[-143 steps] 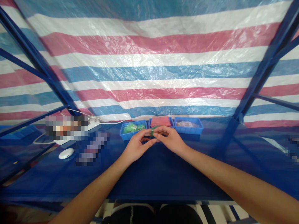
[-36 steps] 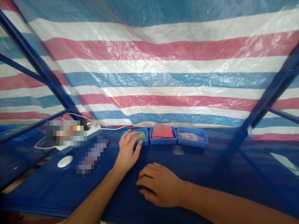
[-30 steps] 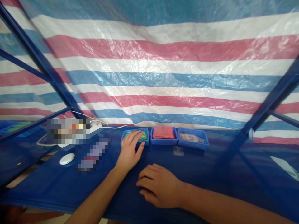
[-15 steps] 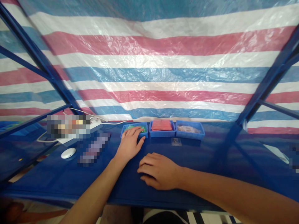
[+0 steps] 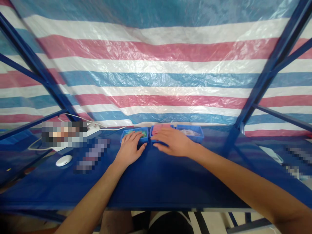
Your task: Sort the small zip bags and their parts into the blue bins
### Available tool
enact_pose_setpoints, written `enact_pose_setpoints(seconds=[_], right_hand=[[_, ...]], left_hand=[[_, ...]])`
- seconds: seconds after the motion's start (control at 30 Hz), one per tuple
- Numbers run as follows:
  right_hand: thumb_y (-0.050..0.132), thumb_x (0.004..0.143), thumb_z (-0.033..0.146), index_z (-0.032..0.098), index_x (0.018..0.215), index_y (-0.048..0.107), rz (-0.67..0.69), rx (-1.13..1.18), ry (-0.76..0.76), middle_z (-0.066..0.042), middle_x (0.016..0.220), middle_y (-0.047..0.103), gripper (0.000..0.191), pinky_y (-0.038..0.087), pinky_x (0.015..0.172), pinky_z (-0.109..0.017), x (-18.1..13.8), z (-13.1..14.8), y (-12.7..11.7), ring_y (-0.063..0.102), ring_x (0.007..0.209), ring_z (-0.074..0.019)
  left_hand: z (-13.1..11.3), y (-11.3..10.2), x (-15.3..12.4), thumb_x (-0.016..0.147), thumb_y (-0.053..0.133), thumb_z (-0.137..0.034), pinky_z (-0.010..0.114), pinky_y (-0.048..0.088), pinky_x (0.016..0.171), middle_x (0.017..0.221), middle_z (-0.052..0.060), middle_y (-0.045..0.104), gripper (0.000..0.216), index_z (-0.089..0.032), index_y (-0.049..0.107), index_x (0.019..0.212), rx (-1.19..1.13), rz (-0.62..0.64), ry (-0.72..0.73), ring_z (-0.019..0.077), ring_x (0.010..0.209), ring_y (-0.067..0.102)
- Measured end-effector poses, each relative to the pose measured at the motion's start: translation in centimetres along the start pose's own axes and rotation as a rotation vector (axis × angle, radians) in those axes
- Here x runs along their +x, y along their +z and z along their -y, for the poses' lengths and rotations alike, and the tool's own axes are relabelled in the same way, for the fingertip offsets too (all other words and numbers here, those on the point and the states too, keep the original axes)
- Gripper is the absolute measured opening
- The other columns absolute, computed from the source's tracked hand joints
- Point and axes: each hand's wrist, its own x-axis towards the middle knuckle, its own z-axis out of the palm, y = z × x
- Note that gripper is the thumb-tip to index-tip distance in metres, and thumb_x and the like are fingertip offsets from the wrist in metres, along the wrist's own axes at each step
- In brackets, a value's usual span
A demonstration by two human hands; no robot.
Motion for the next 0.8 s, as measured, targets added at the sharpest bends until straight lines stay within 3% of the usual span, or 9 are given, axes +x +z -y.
enact_pose_setpoints(seconds=[0.1, 0.23, 0.37, 0.47, 0.57, 0.67, 0.8], right_hand=[[0.068, 0.096, 0.044, 0.026, 0.135, 0.063, -0.017, -0.032, 0.141, -0.011, 0.125, 0.071, 0.044, 0.053, 0.104, -0.053, -2.1, -2.7, -3.3, 0.064, 0.117, -0.0329], [0.08, 0.083, 0.055, 0.028, 0.142, 0.06, -0.038, -0.119, 0.32, -0.013, 0.136, 0.064, 0.068, 0.047, 0.113, -0.059, -7.9, -6.0, -5.8, 0.058, 0.13, -0.0389], [0.086, 0.071, 0.062, 0.031, 0.153, 0.048, 0.007, -0.128, 0.531, -0.012, 0.154, 0.051, 0.096, 0.037, 0.122, -0.063, -14.3, -8.9, -5.8, 0.046, 0.144, -0.0425], [0.086, 0.07, 0.062, 0.031, 0.157, 0.041, 0.008, 0.014, 0.725, -0.013, 0.159, 0.046, 0.103, 0.042, 0.12, -0.061, -17.5, -10.3, -4.6, 0.047, 0.144, -0.0424], [0.086, 0.072, 0.06, 0.031, 0.159, 0.037, -0.058, 0.248, 0.88, -0.015, 0.157, 0.048, 0.104, 0.053, 0.112, -0.055, -18.6, -11.2, -3.4, 0.056, 0.138, -0.0401], [0.09, 0.068, 0.057, 0.032, 0.162, 0.033, -0.108, 0.383, 0.965, -0.014, 0.16, 0.047, 0.112, 0.05, 0.115, -0.054, -18.5, -11.7, -2.5, 0.056, 0.139, -0.0398], [0.094, 0.062, 0.053, 0.034, 0.159, 0.039, -0.163, 0.5, 1.065, -0.008, 0.155, 0.055, 0.113, 0.044, 0.12, -0.052, -18.2, -12.3, -2.4, 0.055, 0.14, -0.0388]], left_hand=[[0.1, 0.1, 0.0, 0.101, 0.051, -0.042, 0.058, 0.029, 0.122, 0.149, 0.009, 0.058, 0.043, -0.026, 0.059, 0.14, -0.004, -0.003, 0.0, 0.0353, 0.147, 0.042], [0.0, 0.2, 0.1, 0.102, 0.049, -0.043, 0.061, 0.028, 0.122, 0.151, 0.01, 0.056, 0.043, -0.026, 0.059, 0.14, -0.013, -0.012, -0.018, 0.0377, 0.153, 0.031], [-0.5, 0.1, 0.0, 0.102, 0.05, -0.043, 0.061, 0.026, 0.124, 0.153, 0.011, 0.052, 0.044, -0.024, 0.058, 0.14, -0.025, -0.039, -0.02, 0.0375, 0.155, 0.028], [-0.6, 0.3, -0.1, 0.102, 0.05, -0.043, 0.061, 0.026, 0.124, 0.154, 0.013, 0.051, 0.045, -0.023, 0.057, 0.141, -0.019, -0.047, -0.023, 0.0377, 0.155, 0.027], [-0.5, 0.6, -0.2, 0.101, 0.051, -0.042, 0.061, 0.027, 0.124, 0.152, 0.013, 0.051, 0.045, -0.022, 0.056, 0.142, -0.034, -0.05, -0.029, 0.0371, 0.155, 0.028], [-0.4, 0.7, -0.2, 0.101, 0.052, -0.04, 0.06, 0.027, 0.125, 0.152, 0.013, 0.051, 0.044, -0.023, 0.056, 0.141, -0.067, -0.069, -0.024, 0.0359, 0.154, 0.029], [-0.9, 0.2, 0.0, 0.101, 0.054, -0.036, 0.063, 0.026, 0.125, 0.149, 0.014, 0.052, 0.04, -0.022, 0.057, 0.139, -0.103, -0.131, 0.007, 0.0369, 0.156, 0.026]])
